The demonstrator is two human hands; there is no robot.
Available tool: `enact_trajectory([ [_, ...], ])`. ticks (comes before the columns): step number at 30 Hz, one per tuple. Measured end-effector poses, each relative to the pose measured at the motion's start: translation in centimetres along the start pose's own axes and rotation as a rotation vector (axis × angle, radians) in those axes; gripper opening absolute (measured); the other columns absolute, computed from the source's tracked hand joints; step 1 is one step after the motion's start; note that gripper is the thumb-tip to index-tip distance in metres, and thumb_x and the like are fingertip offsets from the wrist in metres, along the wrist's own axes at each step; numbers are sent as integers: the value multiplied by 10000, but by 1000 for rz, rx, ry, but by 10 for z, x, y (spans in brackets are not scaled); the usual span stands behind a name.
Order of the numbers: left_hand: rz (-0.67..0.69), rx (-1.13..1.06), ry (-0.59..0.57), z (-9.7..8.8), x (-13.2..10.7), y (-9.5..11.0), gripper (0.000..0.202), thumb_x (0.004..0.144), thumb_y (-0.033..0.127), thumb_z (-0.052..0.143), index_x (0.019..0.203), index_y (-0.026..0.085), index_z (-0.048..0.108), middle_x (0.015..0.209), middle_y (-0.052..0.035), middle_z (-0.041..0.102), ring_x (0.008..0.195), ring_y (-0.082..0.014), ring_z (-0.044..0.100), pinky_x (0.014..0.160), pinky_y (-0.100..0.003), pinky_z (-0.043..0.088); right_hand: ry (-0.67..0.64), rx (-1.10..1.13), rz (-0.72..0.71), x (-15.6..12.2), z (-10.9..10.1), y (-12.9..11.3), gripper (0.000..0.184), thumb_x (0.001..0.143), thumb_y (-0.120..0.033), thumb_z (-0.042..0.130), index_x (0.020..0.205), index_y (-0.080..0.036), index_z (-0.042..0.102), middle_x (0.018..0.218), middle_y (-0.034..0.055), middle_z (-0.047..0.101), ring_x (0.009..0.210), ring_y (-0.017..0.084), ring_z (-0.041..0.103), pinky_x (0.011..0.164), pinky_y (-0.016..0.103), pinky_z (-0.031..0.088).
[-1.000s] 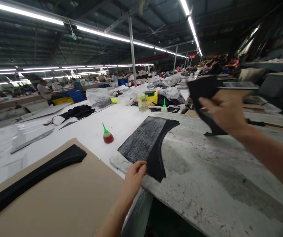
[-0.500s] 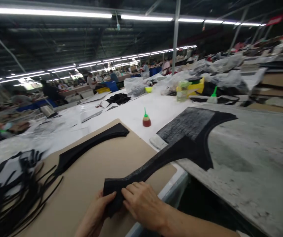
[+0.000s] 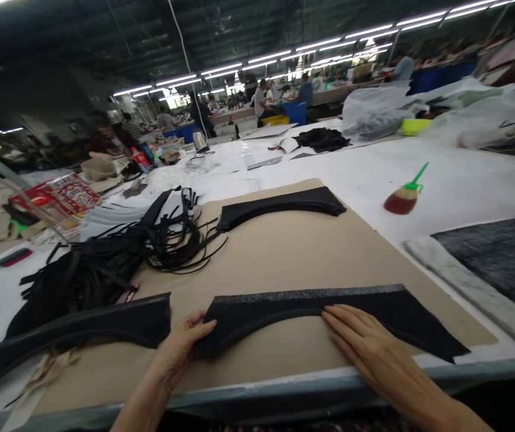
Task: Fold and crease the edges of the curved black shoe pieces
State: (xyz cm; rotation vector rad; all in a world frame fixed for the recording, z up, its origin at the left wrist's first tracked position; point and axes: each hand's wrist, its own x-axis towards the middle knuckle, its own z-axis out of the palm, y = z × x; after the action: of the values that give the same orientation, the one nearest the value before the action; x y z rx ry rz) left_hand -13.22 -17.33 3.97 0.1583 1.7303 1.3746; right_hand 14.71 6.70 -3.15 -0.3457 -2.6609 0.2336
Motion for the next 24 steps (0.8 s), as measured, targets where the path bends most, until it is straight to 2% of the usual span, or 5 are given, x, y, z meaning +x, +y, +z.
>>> enact_trajectory([
  [3,250,307,340,-13,0,-2,374,673,369,710,975,156,652,856,-63,679,792,-223,631,719,-319,510,18,-2,-43,6,7,-7,365,964,-270,430,1294,-210,574,1299,63,584,1181,240,539,975,416,500],
  [6,673,690,593,-1,-6,-10,248,835,277,535,1042,203,651,1056,-78,643,1006,-241,590,936,-381,458,43,4,-68,11,12,-13,373,961,-265,426,1303,-221,568,1293,61,588,1175,234,544,960,402,504],
  [10,945,1013,366,32,-11,-35,317,902,101,394,1036,219,656,1023,-63,629,957,-212,580,851,-351,489,70,-28,-94,14,13,-18,374,968,-256,403,1300,-217,571,1320,67,563,1184,222,535,955,370,489],
  [15,1018,1206,371,39,-6,-56,333,871,23,419,1089,182,615,1027,-72,633,945,-244,555,766,-386,495,59,-161,-111,13,7,-23,379,957,-231,408,1296,-184,573,1266,80,593,1123,224,551,945,366,439],
  [24,869,1118,339,28,4,-43,273,907,70,393,976,210,616,965,-58,625,923,-221,575,789,-369,490,67,-259,-211,1,18,-8,477,910,-216,413,1379,-215,501,1272,43,606,1057,224,571,906,367,385],
])
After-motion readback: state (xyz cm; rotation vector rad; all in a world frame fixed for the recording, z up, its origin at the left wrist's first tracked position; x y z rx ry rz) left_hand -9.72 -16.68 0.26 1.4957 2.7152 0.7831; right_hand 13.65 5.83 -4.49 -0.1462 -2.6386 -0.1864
